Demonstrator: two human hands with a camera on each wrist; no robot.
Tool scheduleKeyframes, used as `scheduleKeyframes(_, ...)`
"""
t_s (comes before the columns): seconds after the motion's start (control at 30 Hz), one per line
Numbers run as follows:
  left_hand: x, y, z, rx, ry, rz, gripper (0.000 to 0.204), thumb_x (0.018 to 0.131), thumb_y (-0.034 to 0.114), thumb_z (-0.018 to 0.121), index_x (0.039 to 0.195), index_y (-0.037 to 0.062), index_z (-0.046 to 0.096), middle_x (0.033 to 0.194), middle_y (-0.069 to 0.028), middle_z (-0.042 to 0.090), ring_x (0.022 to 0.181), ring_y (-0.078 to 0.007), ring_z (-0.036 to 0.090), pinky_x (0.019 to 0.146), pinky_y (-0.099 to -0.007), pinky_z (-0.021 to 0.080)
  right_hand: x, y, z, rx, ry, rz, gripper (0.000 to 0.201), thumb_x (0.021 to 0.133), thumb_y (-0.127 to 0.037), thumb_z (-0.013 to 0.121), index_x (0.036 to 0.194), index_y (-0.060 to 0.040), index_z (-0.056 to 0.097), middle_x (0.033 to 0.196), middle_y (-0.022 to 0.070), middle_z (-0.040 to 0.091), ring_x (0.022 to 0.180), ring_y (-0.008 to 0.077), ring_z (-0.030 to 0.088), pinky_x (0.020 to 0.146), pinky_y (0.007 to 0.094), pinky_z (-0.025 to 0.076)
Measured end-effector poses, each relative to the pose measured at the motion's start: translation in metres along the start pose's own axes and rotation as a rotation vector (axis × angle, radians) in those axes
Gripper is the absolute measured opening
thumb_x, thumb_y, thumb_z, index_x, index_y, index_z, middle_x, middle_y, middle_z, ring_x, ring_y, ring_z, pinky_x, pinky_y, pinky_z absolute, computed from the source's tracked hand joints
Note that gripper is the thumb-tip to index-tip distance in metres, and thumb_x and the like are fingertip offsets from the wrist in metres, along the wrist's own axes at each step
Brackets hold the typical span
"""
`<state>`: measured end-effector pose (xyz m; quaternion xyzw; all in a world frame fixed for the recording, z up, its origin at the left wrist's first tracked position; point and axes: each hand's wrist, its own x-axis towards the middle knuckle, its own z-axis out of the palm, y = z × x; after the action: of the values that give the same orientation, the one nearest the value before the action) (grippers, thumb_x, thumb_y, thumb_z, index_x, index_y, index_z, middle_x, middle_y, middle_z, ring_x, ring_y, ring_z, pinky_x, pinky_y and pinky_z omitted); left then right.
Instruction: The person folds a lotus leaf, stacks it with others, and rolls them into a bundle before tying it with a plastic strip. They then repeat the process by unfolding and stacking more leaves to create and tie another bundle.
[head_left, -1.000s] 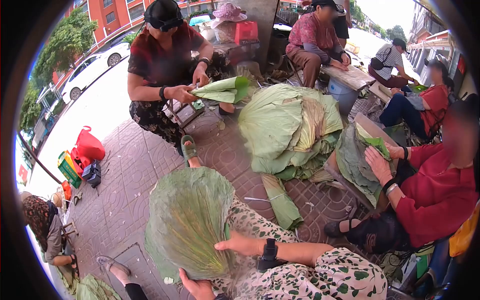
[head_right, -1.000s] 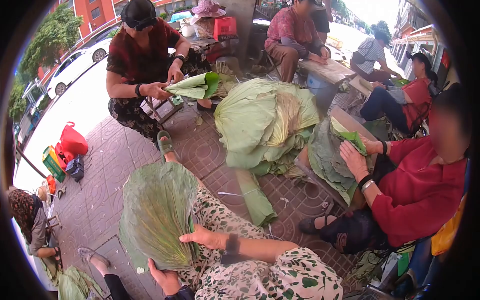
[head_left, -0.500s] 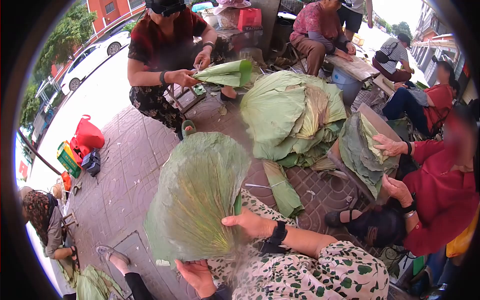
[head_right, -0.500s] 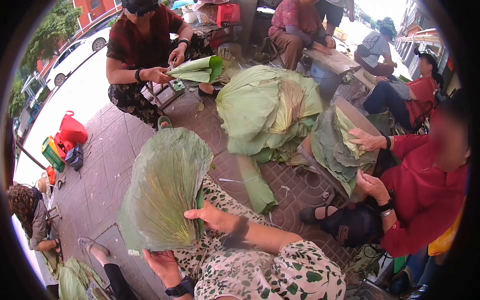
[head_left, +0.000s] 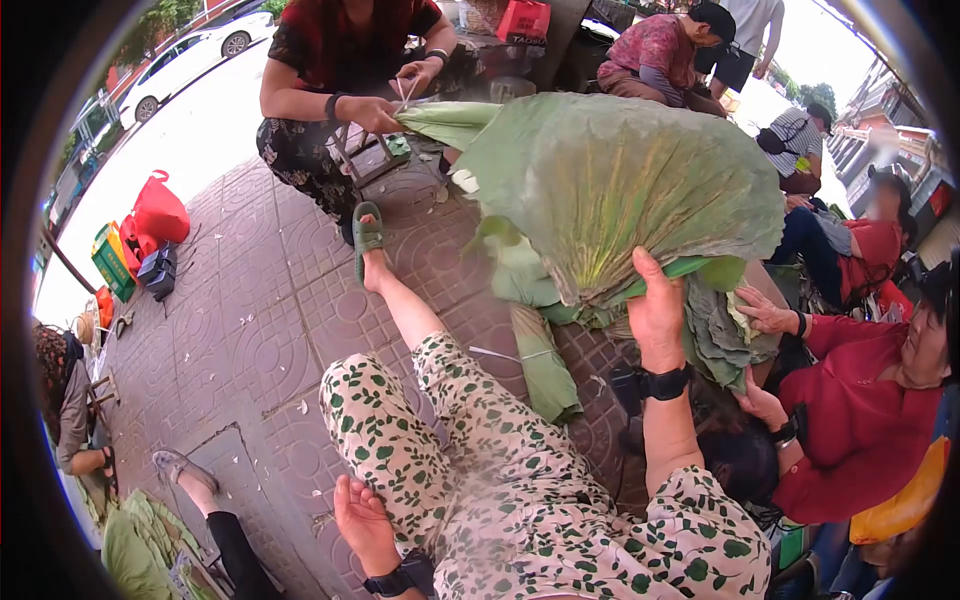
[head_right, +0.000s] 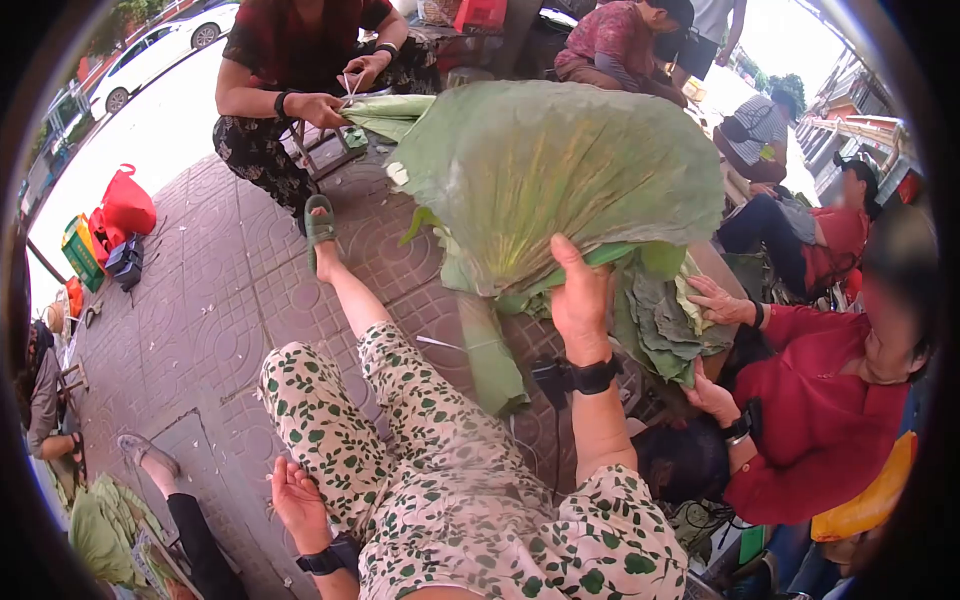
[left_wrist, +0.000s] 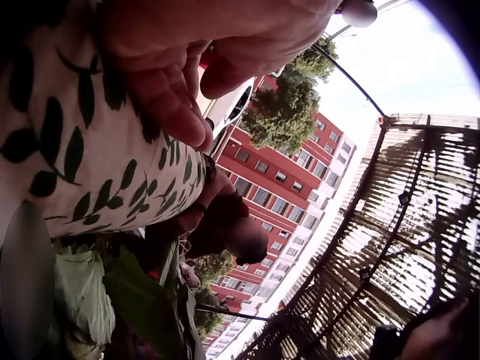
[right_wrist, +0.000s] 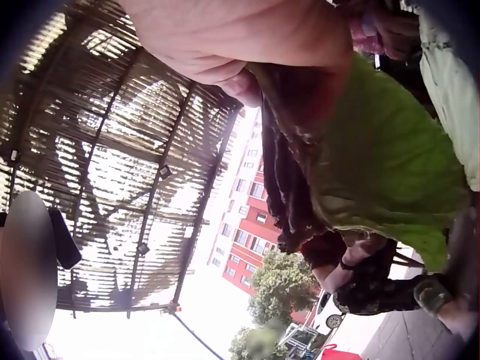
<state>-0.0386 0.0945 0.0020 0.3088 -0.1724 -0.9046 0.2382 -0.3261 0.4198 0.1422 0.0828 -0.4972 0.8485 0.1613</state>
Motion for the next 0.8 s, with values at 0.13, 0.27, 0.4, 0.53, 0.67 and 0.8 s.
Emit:
scheduleKeyframes(0.13,-0.002,-0.002,0.010,0.041,0.077,-0.003,0.017,0.093,0.018,0.050,0.104,0.0074,0.056,0.079,-0.0014,0.059,0.061,-0.0077,0.056,0.050,-0.0183,0.051,0.028,-0.056,-0.028,-0.008,0.192,-0.146,0.045,0.084,-0.003,0.061,0.125,-0.0054,0.046,0.121,0.0037,0.051,0.106,0.0178,0.050,0.094,0.0364,0.040)
scheduleKeyframes(0.27,-0.003,-0.001,0.016,0.104,0.143,-0.006,0.016,0.091,0.019,0.052,0.102,0.0083,0.056,0.075,-0.0006,0.057,0.055,-0.0072,0.051,0.044,-0.0160,0.043,0.035,-0.114,-0.054,-0.084,0.193,-0.264,0.040,0.085,-0.008,0.061,0.123,-0.0098,0.049,0.119,0.0024,0.054,0.104,0.0162,0.054,0.089,0.0368,0.044)
scheduleKeyframes(0.4,-0.012,-0.001,0.037,0.376,0.077,0.080,0.010,0.091,0.017,0.052,0.090,0.0074,0.054,0.063,-0.0014,0.054,0.043,-0.0071,0.044,0.040,-0.0165,0.033,0.040,-0.165,-0.064,-0.191,0.238,-0.396,0.042,0.086,-0.007,0.060,0.125,-0.0082,0.047,0.121,0.0038,0.052,0.105,0.0168,0.053,0.088,0.0374,0.045)
scheduleKeyframes(0.53,-0.016,-0.018,0.050,0.726,-0.080,0.234,0.014,0.091,0.017,0.054,0.086,0.0044,0.053,0.058,-0.0027,0.054,0.041,-0.0047,0.040,0.040,-0.0167,0.030,0.057,-0.182,-0.052,-0.366,0.241,-0.592,0.043,0.086,-0.006,0.060,0.126,-0.0052,0.044,0.121,0.0052,0.051,0.105,0.0171,0.052,0.088,0.0355,0.046)
scheduleKeyframes(0.67,-0.017,-0.029,0.064,0.944,-0.131,0.241,0.015,0.091,0.016,0.056,0.084,0.0033,0.053,0.061,-0.0023,0.055,0.043,-0.0025,0.039,0.041,-0.0160,0.030,0.096,-0.169,-0.051,-0.531,0.265,-0.699,0.042,0.084,-0.003,0.062,0.123,-0.0034,0.048,0.119,0.0067,0.053,0.101,0.0168,0.054,0.088,0.0356,0.046)
scheduleKeyframes(0.8,-0.012,-0.031,0.063,0.953,-0.106,0.274,0.015,0.092,0.017,0.054,0.086,0.0030,0.053,0.062,-0.0025,0.055,0.041,-0.0025,0.038,0.038,-0.0157,0.029,0.143,-0.119,-0.041,-0.832,0.209,-0.760,0.028,0.084,-0.003,0.061,0.109,0.0086,0.055,0.109,0.0088,0.059,0.096,0.0143,0.054,0.088,0.0315,0.044)
